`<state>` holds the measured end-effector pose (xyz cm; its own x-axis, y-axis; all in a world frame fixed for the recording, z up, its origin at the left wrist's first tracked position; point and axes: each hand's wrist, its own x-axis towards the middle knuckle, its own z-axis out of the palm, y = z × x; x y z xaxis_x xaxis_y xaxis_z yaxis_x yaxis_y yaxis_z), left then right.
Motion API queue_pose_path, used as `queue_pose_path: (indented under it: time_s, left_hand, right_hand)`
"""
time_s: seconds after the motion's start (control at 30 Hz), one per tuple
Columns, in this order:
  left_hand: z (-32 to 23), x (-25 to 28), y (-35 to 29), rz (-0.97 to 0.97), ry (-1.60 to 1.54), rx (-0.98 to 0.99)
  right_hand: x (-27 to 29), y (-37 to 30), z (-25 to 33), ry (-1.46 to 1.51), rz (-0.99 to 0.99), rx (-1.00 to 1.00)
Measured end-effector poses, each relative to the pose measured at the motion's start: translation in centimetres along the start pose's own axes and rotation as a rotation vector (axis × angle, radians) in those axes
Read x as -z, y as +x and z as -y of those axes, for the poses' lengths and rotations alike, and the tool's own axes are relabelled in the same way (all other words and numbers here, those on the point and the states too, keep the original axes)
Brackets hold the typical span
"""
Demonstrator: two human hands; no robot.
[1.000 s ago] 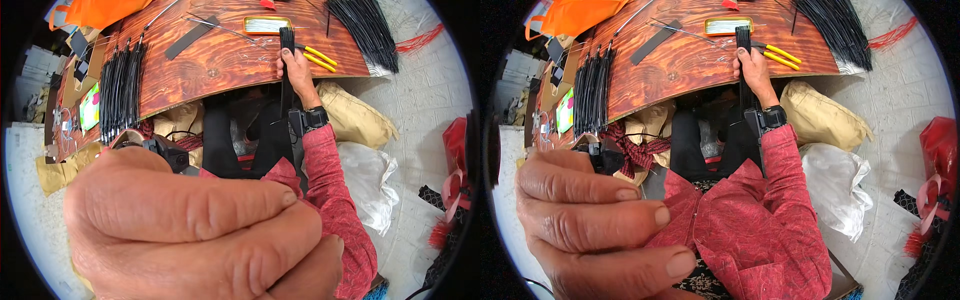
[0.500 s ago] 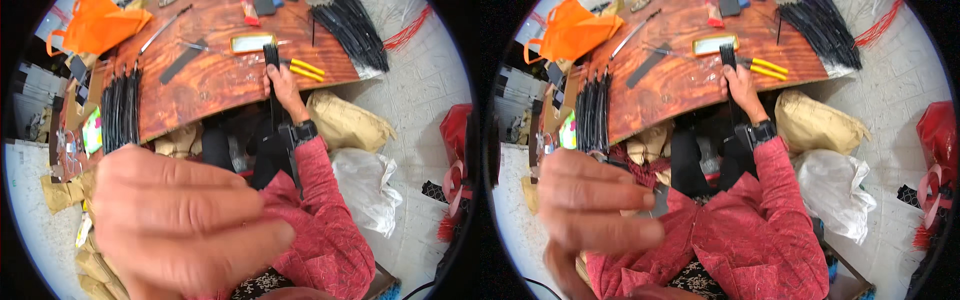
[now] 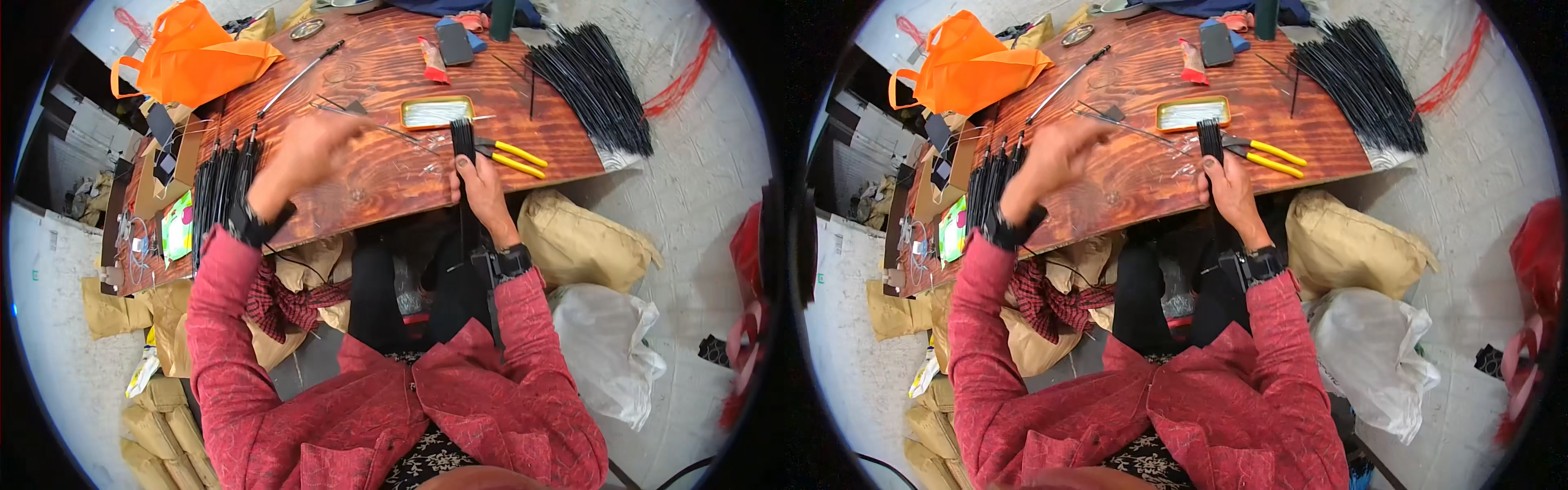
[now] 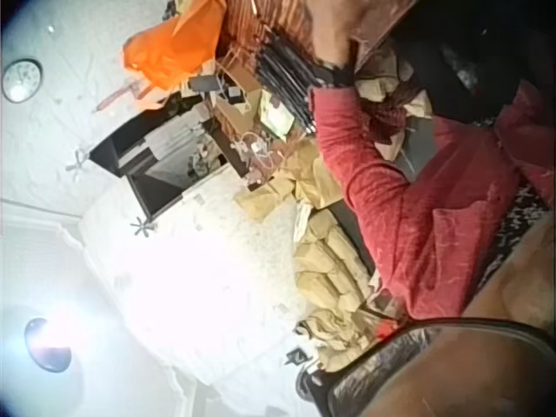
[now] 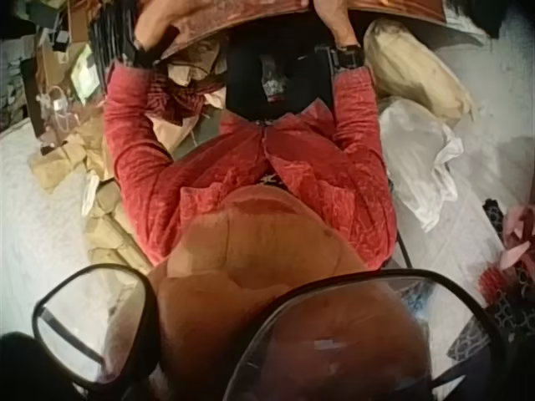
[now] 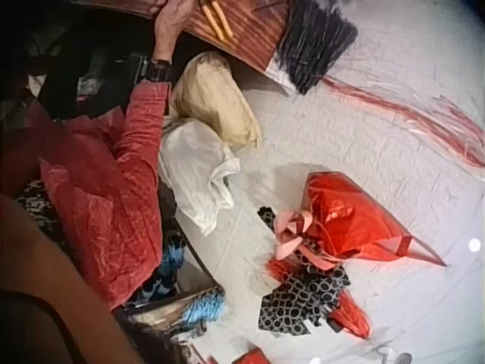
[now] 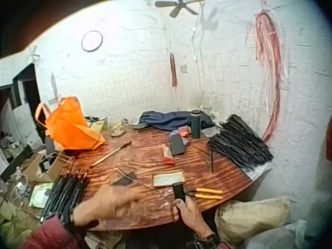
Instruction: Organizing and trimming black industrial rods and plastic components at a workbench.
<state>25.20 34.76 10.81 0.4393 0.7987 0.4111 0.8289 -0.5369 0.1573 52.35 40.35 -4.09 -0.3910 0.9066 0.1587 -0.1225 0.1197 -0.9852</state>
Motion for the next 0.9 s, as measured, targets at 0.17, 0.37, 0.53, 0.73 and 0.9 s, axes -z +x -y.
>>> queue_pose_path:
  time_s: [0.17,0.37,0.53,0.73,0.9]
  left_hand:
    - [26.3,0.1,-4.9,-0.103,0.423,0.408]
    - [32.9,-3.3,-7.3,0.357,0.393,1.057]
    - [31.2,-4.1,-6.2,0.224,0.648,0.885]
    - [28.7,3.1,-4.5,-0.659,0.436,0.539]
    - [17.4,11.9,-1.2,-1.141,0.204,0.287]
  right_hand:
    - [-1.2,0.3,1.0,0.040,0.030,-0.053]
    - [-0.6,-0.5,0.8,0.068,0.007,-0.115]
    - [-0.2,-0.5,1.2,0.072,0.013,-0.161]
    - [-0.9,0.2,0.6,0.109,0.038,-0.091]
    - [0.0,-1.5,0.6,0.138,-0.027,-0.049]
